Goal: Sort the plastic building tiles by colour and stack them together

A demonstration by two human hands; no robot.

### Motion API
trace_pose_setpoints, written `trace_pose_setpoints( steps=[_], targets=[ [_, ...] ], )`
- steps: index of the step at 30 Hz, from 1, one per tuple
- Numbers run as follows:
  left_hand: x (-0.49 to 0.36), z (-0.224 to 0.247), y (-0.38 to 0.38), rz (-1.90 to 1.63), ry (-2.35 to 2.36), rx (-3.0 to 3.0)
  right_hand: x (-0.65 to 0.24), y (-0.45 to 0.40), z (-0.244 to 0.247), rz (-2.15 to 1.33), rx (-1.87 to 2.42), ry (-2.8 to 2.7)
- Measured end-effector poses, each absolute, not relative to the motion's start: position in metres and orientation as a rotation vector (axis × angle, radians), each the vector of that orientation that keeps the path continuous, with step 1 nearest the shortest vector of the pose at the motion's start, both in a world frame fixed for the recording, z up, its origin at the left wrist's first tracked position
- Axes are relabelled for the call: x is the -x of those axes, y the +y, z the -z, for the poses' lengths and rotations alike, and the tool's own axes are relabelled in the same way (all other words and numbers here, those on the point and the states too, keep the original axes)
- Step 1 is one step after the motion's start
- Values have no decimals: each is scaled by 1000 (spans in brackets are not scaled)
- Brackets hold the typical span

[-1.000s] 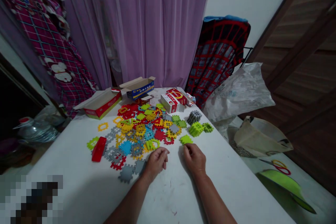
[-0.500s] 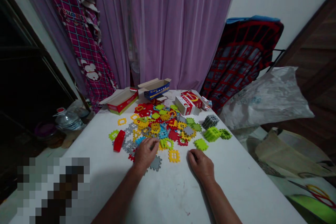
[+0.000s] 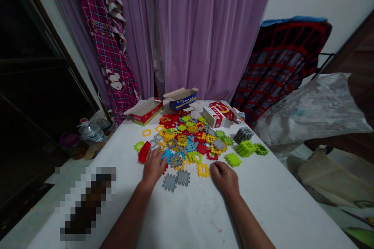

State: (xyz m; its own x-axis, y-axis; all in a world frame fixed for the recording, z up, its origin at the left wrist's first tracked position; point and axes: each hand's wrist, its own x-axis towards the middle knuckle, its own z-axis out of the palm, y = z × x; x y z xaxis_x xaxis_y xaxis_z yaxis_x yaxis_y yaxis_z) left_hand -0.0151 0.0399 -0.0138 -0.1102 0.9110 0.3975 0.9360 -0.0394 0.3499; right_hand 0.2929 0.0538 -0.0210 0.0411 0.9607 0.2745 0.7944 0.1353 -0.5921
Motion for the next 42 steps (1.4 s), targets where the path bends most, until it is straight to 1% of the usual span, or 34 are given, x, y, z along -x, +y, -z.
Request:
trace_pose_setpoints(
  steps=[5, 8, 11, 13, 16, 18, 24, 29, 32, 36, 38, 40, 42],
  targets=[
    [15, 14, 29, 860, -2097, 2066, -292, 54, 17, -298, 1694, -1810],
    [6, 12, 22, 881, -1985, 2075, -290, 56, 17, -266, 1694, -1817],
    [-7, 13, 14, 773, -1759, 2357, -291, 56, 17, -300, 1676, -1819],
    [-15, 15, 10, 659, -1708, 2520, -293, 52, 17, -364, 1605, -1869],
    [-23, 16, 13, 583, -1834, 2525, -296, 44, 15, -380, 1414, -2054],
    [-26, 14, 19, 581, -1915, 2461, -296, 41, 13, -335, 1370, -2166],
    [-27, 6, 47, 594, -2110, 2168, -272, 56, 5, -205, 1598, -2248],
    [-21, 2, 68, 581, -2208, 2014, -256, 71, 8, -183, 1648, -2156],
    [-18, 3, 67, 712, -2146, 2049, -259, 73, 17, -227, 1528, -2031],
    [-27, 5, 52, 1046, -1936, 2046, -264, 72, 26, -301, 1315, -1854],
    [-38, 7, 45, 1193, -1853, 2142, -264, 71, 26, -314, 1231, -1817],
    [-50, 8, 41, 1357, -1853, 2253, -262, 70, 24, -314, 1154, -1812],
    [-60, 10, 40, 1541, -1969, 2296, -259, 68, 21, -306, 1097, -1817]
  ],
)
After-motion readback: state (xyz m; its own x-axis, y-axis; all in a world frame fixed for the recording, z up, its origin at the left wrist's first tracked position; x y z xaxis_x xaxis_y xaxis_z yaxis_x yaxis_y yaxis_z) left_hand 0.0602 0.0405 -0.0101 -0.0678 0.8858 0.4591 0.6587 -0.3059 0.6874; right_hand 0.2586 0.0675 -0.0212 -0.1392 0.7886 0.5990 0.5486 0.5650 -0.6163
